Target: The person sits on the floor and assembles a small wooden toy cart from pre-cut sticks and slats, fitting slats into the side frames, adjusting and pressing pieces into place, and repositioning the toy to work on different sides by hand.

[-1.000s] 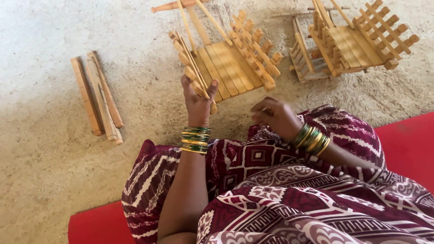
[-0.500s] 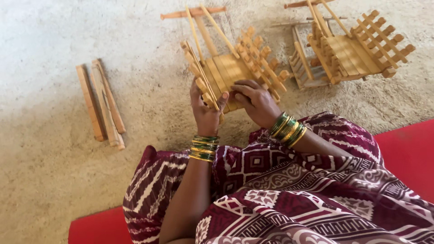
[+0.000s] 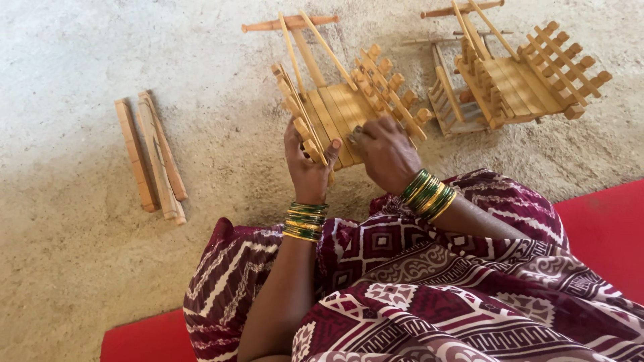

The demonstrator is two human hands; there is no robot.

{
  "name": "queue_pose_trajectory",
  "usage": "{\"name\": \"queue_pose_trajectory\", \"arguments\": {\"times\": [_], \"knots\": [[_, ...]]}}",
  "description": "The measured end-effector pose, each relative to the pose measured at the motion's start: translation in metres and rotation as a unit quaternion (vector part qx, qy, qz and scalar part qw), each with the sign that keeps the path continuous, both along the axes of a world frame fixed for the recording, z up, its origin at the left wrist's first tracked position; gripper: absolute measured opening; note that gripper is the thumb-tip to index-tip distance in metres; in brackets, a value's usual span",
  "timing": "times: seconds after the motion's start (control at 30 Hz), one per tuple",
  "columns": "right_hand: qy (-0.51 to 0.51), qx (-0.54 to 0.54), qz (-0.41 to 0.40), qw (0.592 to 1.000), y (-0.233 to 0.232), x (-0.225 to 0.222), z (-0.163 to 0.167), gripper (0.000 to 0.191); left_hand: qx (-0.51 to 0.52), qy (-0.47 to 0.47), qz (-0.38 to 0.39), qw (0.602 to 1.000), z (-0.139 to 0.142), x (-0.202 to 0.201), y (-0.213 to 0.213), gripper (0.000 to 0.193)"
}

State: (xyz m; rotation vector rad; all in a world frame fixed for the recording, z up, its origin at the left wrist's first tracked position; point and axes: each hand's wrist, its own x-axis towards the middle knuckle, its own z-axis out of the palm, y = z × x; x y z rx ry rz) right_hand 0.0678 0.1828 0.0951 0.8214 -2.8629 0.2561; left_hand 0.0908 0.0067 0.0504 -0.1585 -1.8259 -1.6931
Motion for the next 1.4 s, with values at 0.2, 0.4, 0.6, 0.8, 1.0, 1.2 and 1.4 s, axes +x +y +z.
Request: {"name": "queue_pose_trajectory", "arguments": {"times": [0.2,0.4,0.6,0.8,1.0,1.2,1.4], "knots": [[-0.033,-0.009,0.112,0.993,0.002,0.018,-0.022,0.072,-0.042,-0.010,0.023,0.999,-0.009,-0.001,-0.001,0.063],[-0.253,-0.015,-0.044,0.966,0.002,0.010,-0.045,0.065,-0.051,-0.045,0.021,0.997,-0.018,0.005,0.011,0.077],[-0.015,0.196,0.163,0.967,0.005,-0.006,-0.070,0.057,-0.098,-0.101,0.014,0.990,-0.045,0.003,0.020,0.066],[-0.291,0.042,-0.001,0.956,0.008,-0.020,-0.089,0.074,-0.089,-0.055,0.012,0.994,-0.058,0.006,0.028,0.071],[-0.203,0.028,-0.020,0.979,0.003,-0.039,-0.098,0.077,-0.012,-0.112,-0.050,0.992,-0.053,0.006,0.031,0.073],[-0.243,-0.033,0.065,0.967,-0.009,-0.066,-0.102,0.077,-0.056,-0.076,-0.034,0.995,-0.052,0.001,0.030,0.073],[-0.129,0.237,0.002,0.963,-0.011,-0.077,-0.115,0.051,0.074,-0.191,-0.099,0.974,-0.060,-0.003,0.033,0.092]]}}
